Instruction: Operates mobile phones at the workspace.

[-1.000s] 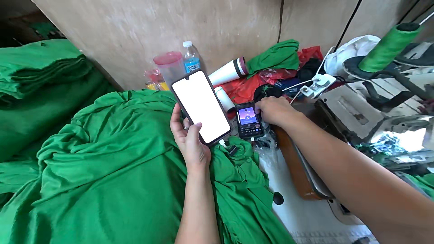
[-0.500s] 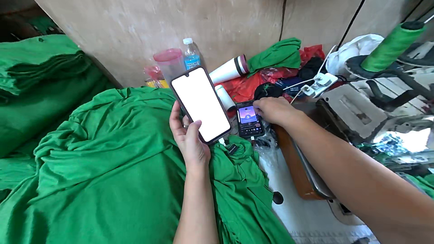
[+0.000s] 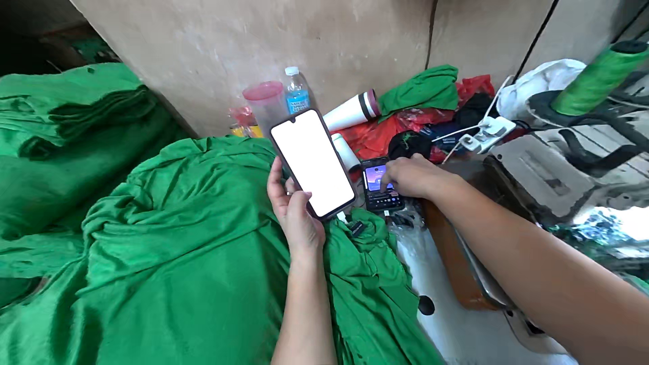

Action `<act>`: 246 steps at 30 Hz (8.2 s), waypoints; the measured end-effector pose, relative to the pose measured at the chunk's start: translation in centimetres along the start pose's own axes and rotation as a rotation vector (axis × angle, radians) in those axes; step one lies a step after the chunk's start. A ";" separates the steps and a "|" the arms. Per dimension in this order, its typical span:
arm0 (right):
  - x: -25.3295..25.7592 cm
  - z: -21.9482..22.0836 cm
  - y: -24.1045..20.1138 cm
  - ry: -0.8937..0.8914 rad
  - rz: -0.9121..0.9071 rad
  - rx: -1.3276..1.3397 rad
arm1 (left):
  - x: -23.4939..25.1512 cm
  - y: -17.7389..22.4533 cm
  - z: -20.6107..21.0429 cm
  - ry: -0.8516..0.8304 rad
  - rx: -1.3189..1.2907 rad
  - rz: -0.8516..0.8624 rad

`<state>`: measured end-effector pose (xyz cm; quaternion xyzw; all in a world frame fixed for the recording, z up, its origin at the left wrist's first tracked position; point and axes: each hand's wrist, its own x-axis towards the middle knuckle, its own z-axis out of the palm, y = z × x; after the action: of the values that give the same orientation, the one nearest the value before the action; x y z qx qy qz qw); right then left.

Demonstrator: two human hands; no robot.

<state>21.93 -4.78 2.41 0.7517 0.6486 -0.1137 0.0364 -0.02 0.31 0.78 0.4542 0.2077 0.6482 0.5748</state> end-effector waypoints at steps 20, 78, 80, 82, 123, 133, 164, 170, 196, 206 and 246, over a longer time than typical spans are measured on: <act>-0.6 -1.4 -1.8 0.108 -0.023 0.185 | -0.1 0.1 0.3 0.032 0.013 -0.033; -2.2 -1.5 -5.0 0.064 -0.419 0.708 | -0.2 0.3 0.5 0.046 -0.053 -0.056; -2.2 -1.5 -5.0 0.060 -0.415 0.703 | -0.2 0.2 0.4 0.038 -0.068 -0.056; -2.2 -1.5 -5.0 0.059 -0.411 0.706 | -0.1 0.2 0.3 0.021 -0.077 -0.054; -1.7 -1.1 -4.4 0.072 -0.437 0.727 | -0.2 0.2 0.3 0.040 -0.028 -0.045; -1.5 -0.9 -4.2 0.081 -0.471 0.742 | -0.2 0.2 0.4 0.043 -0.045 -0.051; -1.0 -1.4 -2.6 0.273 -0.130 0.546 | -0.1 0.2 0.4 0.037 0.001 -0.046; -1.9 -2.0 -4.7 0.167 -0.199 0.905 | -0.1 0.2 0.4 0.040 0.007 -0.046; -2.6 -2.2 -5.5 0.035 -0.254 0.876 | -0.1 0.1 0.3 0.021 0.003 -0.038; -2.2 -1.8 -5.2 0.026 -0.265 0.959 | -0.2 0.1 0.3 0.028 0.001 -0.043; -2.1 -1.9 -5.1 0.004 -0.282 0.970 | -0.2 0.3 0.5 0.062 -0.019 -0.056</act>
<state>16.87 -5.63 5.17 0.5873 0.6165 -0.4044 -0.3339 0.17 -0.10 1.15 0.4226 0.2321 0.6473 0.5903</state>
